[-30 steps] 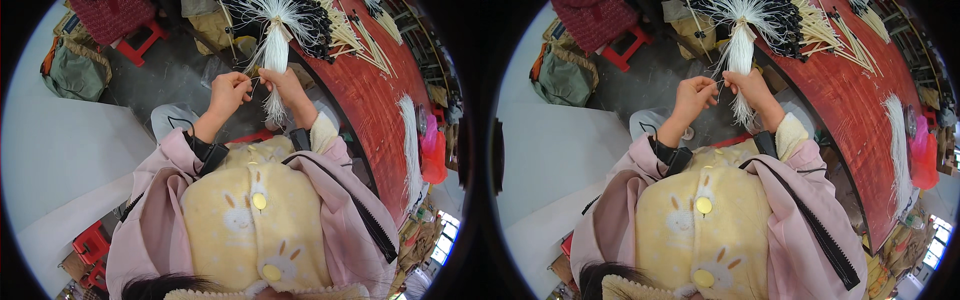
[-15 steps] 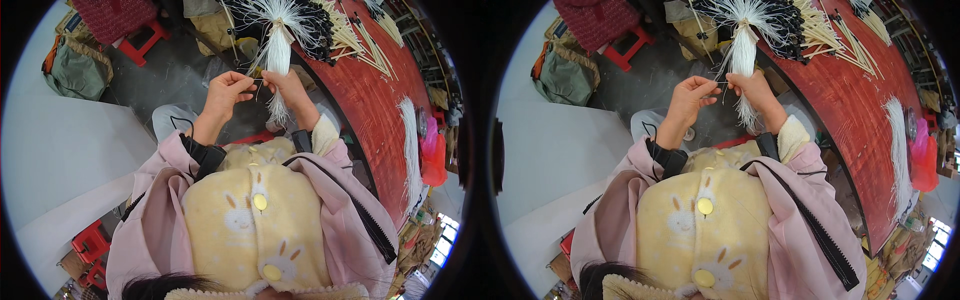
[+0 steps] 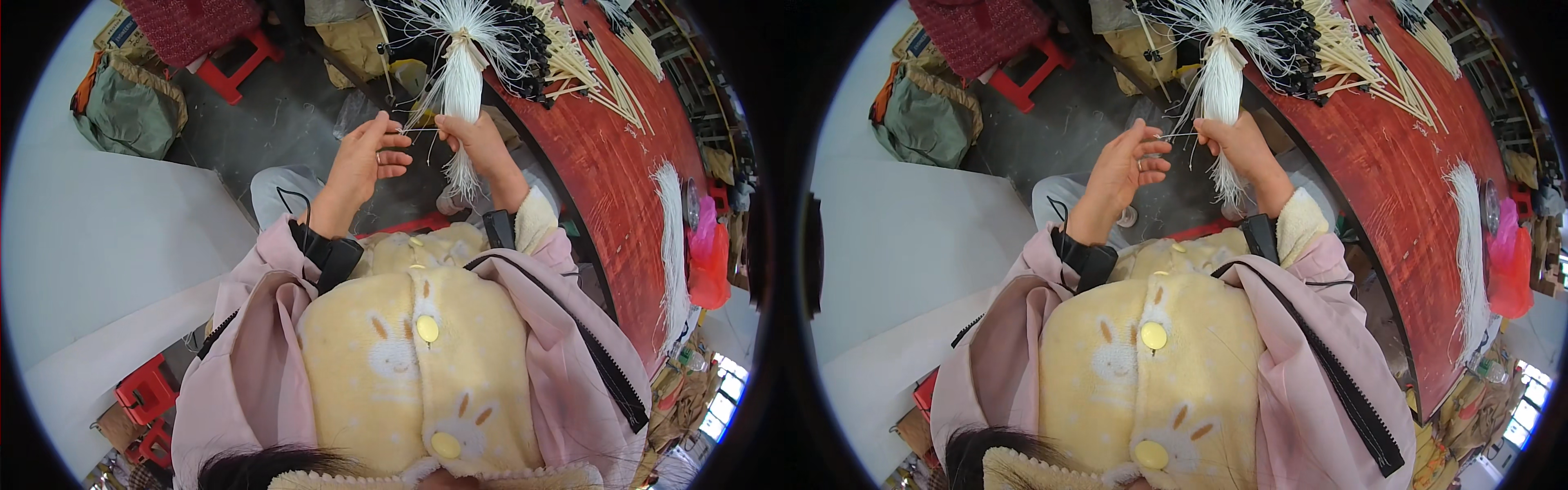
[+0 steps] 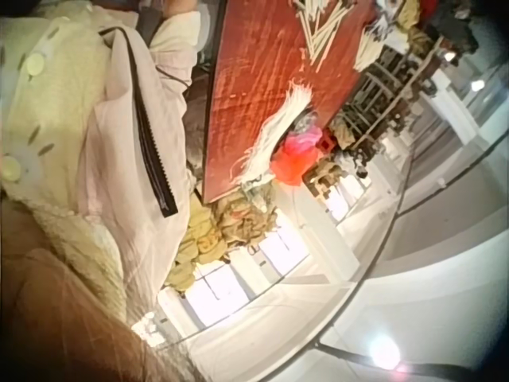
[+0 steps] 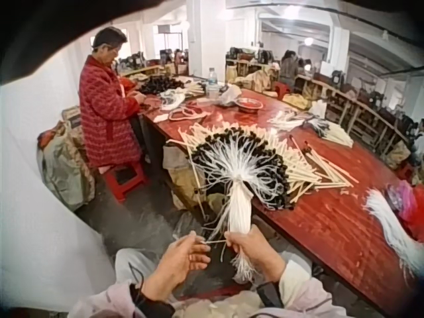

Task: Manually assembling and tying decorative white fibers onto fan-like frames at a production workbench.

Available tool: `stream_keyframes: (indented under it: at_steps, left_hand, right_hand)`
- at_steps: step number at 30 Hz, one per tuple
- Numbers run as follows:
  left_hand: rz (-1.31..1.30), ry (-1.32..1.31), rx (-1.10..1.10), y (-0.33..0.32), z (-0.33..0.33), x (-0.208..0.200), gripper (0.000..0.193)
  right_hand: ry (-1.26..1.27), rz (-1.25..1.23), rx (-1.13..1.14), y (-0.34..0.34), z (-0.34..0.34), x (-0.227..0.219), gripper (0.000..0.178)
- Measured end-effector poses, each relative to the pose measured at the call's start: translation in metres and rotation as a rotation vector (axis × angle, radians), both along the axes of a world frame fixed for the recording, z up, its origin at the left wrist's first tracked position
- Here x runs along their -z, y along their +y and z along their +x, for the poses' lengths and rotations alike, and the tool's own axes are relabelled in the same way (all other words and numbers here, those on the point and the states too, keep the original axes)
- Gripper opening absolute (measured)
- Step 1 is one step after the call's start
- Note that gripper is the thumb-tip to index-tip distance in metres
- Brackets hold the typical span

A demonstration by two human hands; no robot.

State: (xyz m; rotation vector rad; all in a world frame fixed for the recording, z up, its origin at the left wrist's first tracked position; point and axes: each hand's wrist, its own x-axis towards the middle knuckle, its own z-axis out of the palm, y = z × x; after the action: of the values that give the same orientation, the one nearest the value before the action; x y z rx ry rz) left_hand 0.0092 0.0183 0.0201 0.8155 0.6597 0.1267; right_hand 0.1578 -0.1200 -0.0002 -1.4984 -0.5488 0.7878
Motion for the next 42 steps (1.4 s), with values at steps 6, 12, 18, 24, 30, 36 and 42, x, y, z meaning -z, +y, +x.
stream_keyframes:
  at_steps: [6,12,18,24,30,36,42]
  left_hand:
    - [0.361,-0.02,0.14,0.002,0.004,0.012,0.019]
    - [0.03,0.015,0.177,0.011,-0.007,0.03,0.016]
    - [-0.12,0.059,0.164,0.007,-0.008,0.027,0.017]
    - [-0.024,0.073,0.179,0.004,-0.009,0.003,0.019]
    - [0.145,-0.005,0.224,0.007,-0.01,0.017,0.018]
    - [-0.206,-0.143,0.362,0.011,-0.017,0.027,0.013]
    - [-0.136,-0.157,0.2,0.028,-0.018,0.037,0.006]
  right_hand:
    - [0.019,0.018,0.007,0.001,-0.001,-0.001,0.013]
    - [-0.023,-0.039,0.008,-0.002,0.006,0.003,0.016]
    - [-0.041,-0.052,0.013,-0.005,0.009,0.003,0.016]
    - [0.011,-0.001,0.012,-0.004,0.003,-0.002,0.014]
    - [0.025,0.0,-0.003,-0.005,0.003,-0.002,0.014]
    - [0.111,0.035,-0.016,-0.006,0.008,0.0,0.013]
    - [0.211,0.166,0.003,-0.002,-0.005,-0.006,0.017]
